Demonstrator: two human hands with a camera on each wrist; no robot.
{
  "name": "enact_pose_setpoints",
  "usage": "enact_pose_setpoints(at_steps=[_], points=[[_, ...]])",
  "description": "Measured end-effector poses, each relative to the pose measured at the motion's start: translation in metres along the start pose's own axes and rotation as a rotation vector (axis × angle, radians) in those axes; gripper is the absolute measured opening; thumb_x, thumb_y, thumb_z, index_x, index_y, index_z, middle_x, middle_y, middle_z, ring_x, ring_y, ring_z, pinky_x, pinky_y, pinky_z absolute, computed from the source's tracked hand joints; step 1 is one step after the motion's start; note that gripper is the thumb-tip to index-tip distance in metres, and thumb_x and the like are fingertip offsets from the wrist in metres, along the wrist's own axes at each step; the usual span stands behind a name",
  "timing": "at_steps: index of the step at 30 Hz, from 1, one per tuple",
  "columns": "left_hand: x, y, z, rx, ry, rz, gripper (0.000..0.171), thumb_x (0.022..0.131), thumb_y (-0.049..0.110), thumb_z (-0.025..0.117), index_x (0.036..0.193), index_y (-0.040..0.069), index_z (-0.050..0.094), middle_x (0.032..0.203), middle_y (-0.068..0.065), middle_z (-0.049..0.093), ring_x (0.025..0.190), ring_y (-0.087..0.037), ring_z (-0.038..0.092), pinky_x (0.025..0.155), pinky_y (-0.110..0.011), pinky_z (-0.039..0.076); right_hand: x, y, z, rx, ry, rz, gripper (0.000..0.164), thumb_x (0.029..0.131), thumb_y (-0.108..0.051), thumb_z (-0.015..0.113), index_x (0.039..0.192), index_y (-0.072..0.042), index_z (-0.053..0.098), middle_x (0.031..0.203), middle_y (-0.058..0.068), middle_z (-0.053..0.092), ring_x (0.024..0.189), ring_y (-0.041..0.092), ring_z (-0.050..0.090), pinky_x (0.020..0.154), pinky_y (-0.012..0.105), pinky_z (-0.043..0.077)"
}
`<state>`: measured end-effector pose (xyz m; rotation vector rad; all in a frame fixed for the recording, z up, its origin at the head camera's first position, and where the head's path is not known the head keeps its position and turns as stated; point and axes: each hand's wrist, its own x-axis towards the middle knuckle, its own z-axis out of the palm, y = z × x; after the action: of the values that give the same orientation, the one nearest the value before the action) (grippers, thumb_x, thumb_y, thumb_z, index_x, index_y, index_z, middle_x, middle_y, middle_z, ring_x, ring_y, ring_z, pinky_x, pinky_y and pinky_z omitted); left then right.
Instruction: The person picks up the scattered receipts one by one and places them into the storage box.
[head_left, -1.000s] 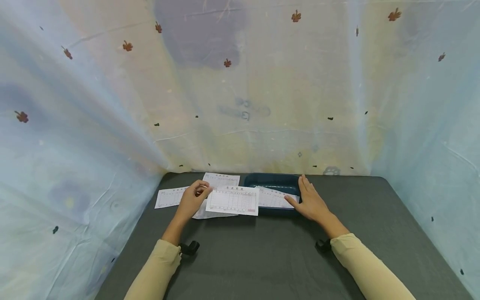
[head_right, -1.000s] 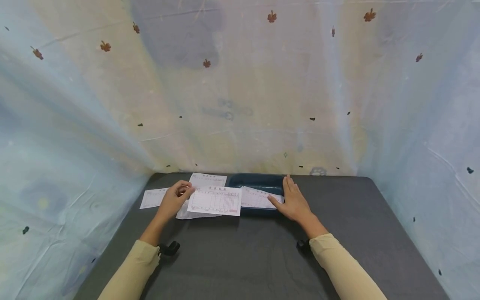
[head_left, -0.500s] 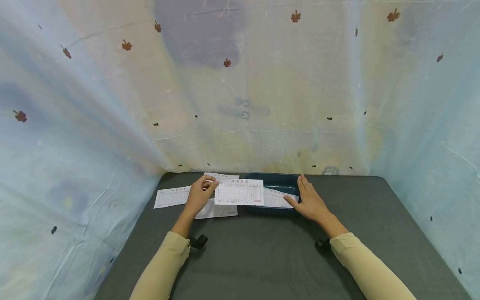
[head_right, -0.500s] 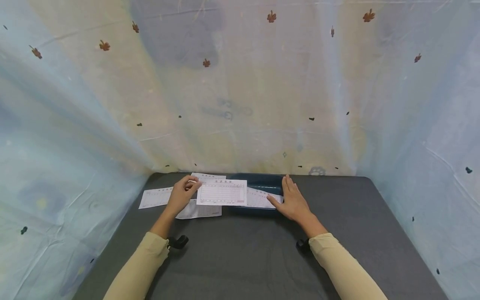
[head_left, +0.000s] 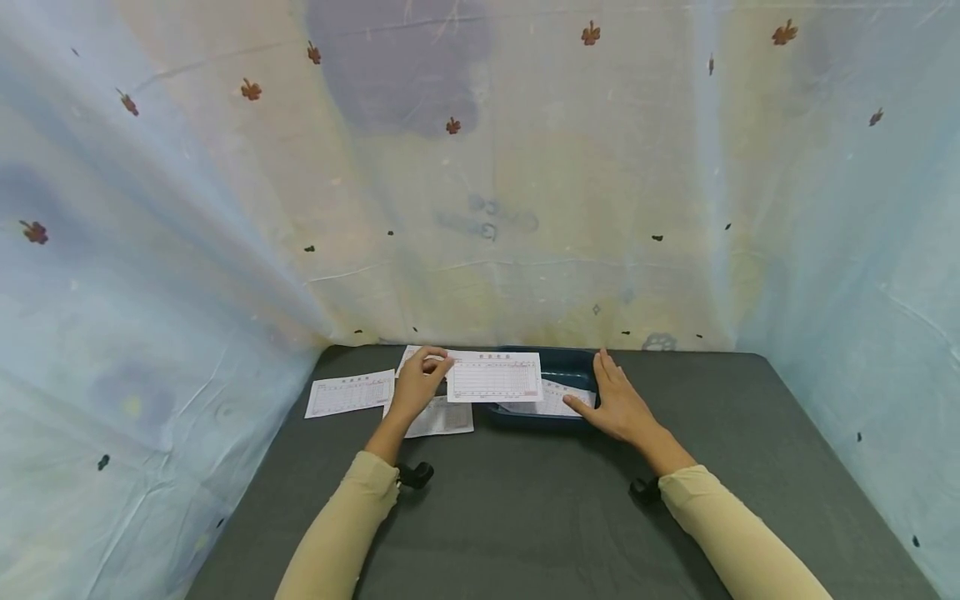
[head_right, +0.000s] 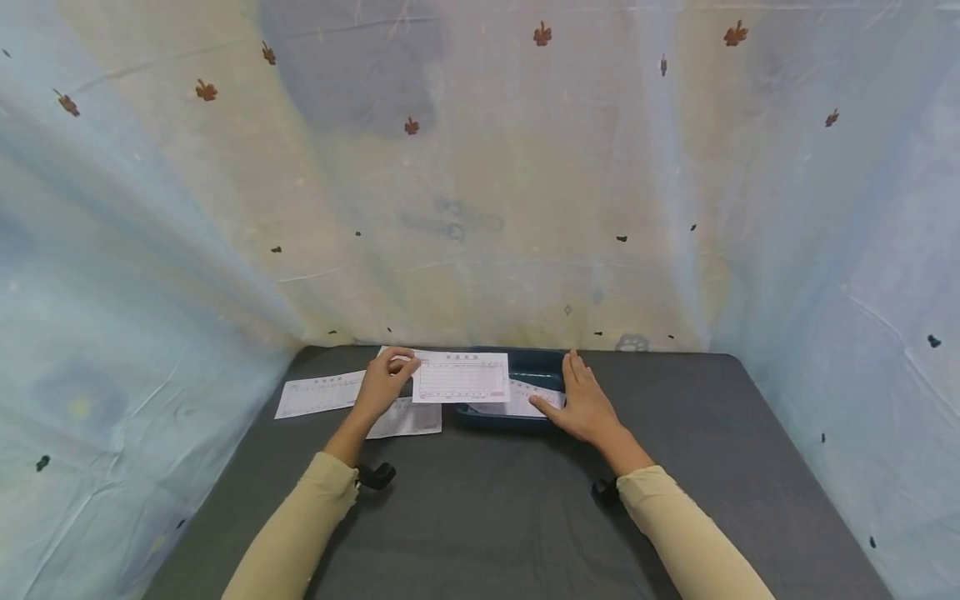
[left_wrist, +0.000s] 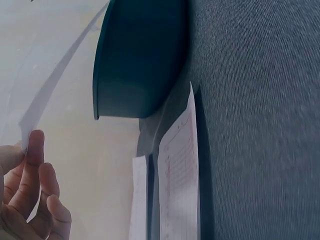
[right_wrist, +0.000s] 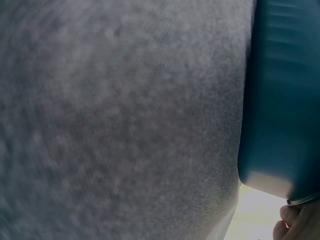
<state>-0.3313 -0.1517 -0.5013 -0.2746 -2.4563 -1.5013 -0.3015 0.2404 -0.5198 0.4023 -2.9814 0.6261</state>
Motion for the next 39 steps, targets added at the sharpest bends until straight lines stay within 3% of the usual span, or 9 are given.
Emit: enact_pose_setpoints(at_steps=[7,16,23,27,39], points=[[0.004,0.006,0.015,-0.040,-0.033,-0.005,0.025,0.107,0.033,0.071,0.121,0.013,0.070,0.090,-0.004,0.080,0.083,-0.035,0.072,0.063,-0.033,0.044,0.002,0.001,0.001,0.007,0.008,-0.003,0.115,0.100,-0.070,0.059,0.168,0.008,0.009,0.178,0.024,-0.001,0.164,0.046,0.009,0.131,0.062,0.013],[0.010,0.010,0.037,-0.040,-0.061,-0.010,0.025,0.107,0.033,0.071,0.121,0.013,0.070,0.092,-0.003,0.080,0.088,-0.038,0.072,0.070,-0.034,0.048,0.000,-0.001,0.000,0.020,0.007,-0.002,0.115,0.100,-0.068,0.061,0.168,0.010,0.011,0.178,0.025,-0.001,0.164,0.047,0.009,0.131,0.063,0.014],[0.010,0.017,0.051,-0.022,-0.096,-0.017,0.023,0.107,0.034,0.070,0.119,0.014,0.070,0.085,0.000,0.077,0.075,-0.019,0.059,0.067,-0.033,0.045,0.001,-0.001,0.001,0.012,0.010,-0.009,0.114,0.100,-0.069,0.060,0.168,0.009,0.012,0.178,0.025,-0.001,0.164,0.047,0.009,0.131,0.063,0.014],[0.010,0.021,0.058,-0.015,-0.129,-0.008,0.025,0.108,0.035,0.068,0.121,0.013,0.068,0.083,-0.001,0.075,0.072,-0.016,0.055,0.067,-0.034,0.045,0.001,0.000,0.001,0.010,0.010,-0.008,0.115,0.100,-0.068,0.062,0.168,0.009,0.011,0.178,0.024,0.000,0.164,0.046,0.009,0.131,0.062,0.015],[0.013,0.030,0.079,0.044,-0.146,-0.003,0.024,0.108,0.034,0.069,0.120,0.014,0.071,0.103,-0.005,0.082,0.100,-0.024,0.073,0.082,-0.042,0.057,0.000,-0.001,0.001,0.012,0.020,-0.003,0.114,0.100,-0.067,0.063,0.168,0.009,0.012,0.178,0.024,0.001,0.164,0.046,0.011,0.131,0.061,0.015]])
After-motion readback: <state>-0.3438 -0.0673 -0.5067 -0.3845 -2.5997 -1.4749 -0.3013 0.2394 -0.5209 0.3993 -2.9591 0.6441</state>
